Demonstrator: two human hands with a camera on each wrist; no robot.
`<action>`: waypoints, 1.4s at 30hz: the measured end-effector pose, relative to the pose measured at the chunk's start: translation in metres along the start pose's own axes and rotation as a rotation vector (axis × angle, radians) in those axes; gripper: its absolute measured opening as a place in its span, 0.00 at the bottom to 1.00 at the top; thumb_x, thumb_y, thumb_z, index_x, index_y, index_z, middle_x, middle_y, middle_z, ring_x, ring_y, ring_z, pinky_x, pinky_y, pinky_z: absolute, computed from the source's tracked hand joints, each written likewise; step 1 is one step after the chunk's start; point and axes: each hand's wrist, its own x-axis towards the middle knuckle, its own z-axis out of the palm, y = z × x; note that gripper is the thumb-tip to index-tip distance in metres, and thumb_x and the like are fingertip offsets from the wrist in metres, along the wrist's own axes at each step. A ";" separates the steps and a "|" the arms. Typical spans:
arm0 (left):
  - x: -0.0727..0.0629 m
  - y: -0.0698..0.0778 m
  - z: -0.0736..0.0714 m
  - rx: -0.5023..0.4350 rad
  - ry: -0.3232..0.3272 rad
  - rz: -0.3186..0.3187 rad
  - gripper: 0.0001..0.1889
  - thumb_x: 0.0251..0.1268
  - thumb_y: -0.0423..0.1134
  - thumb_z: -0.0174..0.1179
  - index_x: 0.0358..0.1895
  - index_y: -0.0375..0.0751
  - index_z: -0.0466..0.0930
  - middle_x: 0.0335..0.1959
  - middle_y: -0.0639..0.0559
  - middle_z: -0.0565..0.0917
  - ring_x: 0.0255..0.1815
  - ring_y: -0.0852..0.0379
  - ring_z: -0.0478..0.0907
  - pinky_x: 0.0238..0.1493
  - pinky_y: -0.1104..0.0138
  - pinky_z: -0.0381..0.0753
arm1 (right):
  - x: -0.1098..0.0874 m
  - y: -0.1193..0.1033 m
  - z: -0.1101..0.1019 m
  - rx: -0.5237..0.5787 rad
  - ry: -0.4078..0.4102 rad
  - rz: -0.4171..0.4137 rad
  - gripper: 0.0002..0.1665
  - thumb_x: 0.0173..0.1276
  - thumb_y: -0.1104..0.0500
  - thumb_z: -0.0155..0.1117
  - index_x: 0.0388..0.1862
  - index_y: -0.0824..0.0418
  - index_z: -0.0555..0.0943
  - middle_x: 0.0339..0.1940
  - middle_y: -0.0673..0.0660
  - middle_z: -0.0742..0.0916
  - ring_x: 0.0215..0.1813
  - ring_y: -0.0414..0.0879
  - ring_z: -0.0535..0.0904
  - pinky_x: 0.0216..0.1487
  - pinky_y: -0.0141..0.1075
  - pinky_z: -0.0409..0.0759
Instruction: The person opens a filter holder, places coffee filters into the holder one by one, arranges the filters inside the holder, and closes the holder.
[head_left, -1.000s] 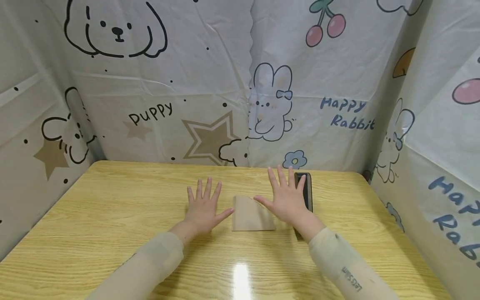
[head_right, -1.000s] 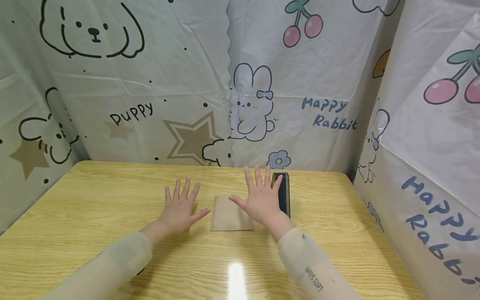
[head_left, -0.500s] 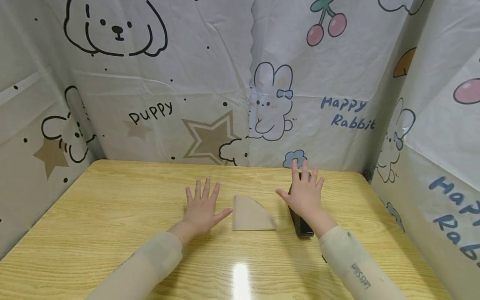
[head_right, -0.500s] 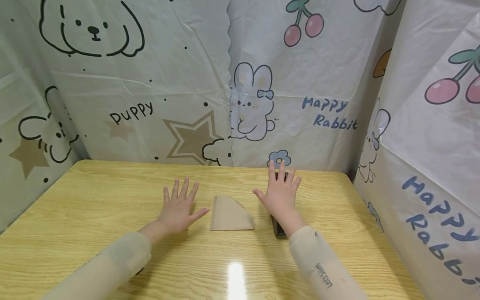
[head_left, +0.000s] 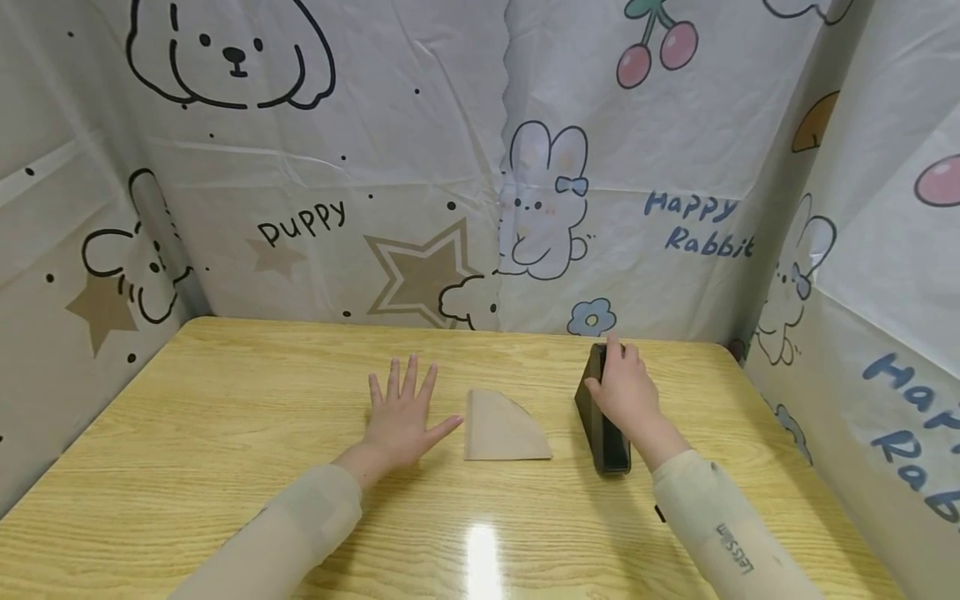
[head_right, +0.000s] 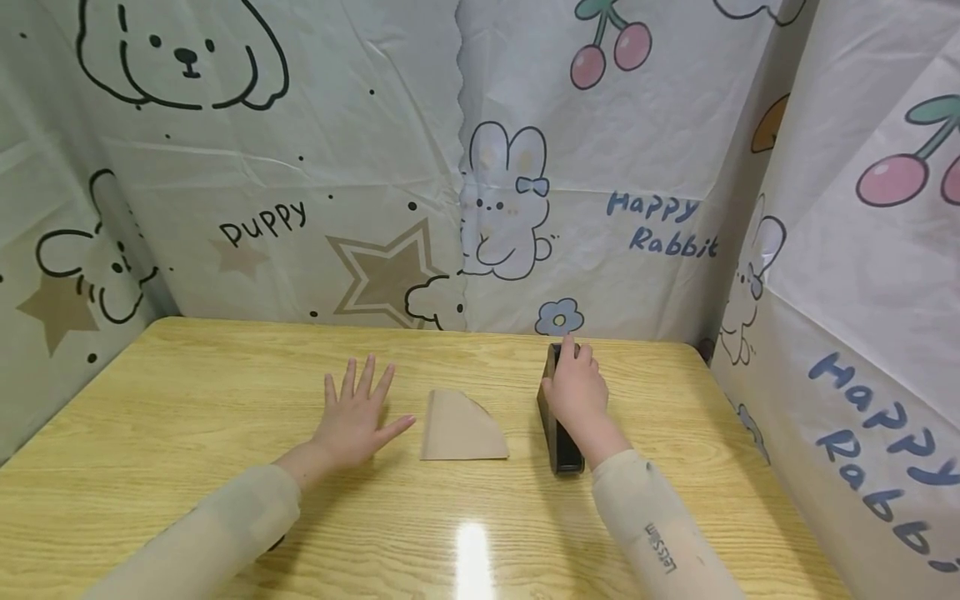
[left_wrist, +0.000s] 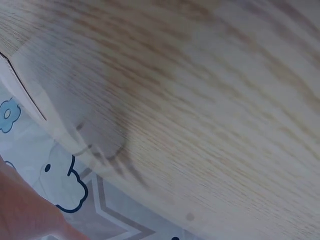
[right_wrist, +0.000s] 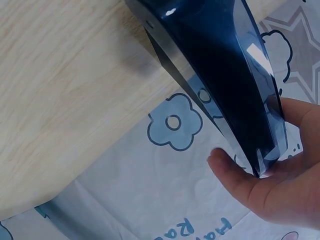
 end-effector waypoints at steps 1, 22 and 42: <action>0.000 0.000 0.000 -0.001 -0.003 -0.002 0.46 0.63 0.69 0.44 0.74 0.41 0.46 0.75 0.34 0.42 0.74 0.31 0.34 0.65 0.32 0.33 | 0.000 0.000 0.000 -0.002 -0.007 0.005 0.45 0.67 0.55 0.59 0.72 0.73 0.47 0.63 0.78 0.64 0.47 0.65 0.76 0.34 0.48 0.79; -0.002 -0.005 0.000 -0.028 -0.031 -0.018 0.46 0.64 0.68 0.44 0.74 0.40 0.43 0.75 0.35 0.38 0.74 0.33 0.31 0.65 0.32 0.30 | -0.018 0.003 -0.014 0.012 -0.142 -0.087 0.43 0.63 0.61 0.63 0.70 0.68 0.51 0.58 0.79 0.68 0.22 0.51 0.74 0.22 0.39 0.71; 0.000 -0.006 0.002 -0.035 -0.027 -0.027 0.46 0.63 0.68 0.44 0.74 0.40 0.44 0.75 0.35 0.40 0.75 0.33 0.31 0.65 0.32 0.30 | -0.044 -0.008 -0.036 -0.023 -0.423 -0.378 0.33 0.55 0.71 0.67 0.57 0.62 0.64 0.44 0.63 0.75 0.21 0.44 0.69 0.26 0.33 0.70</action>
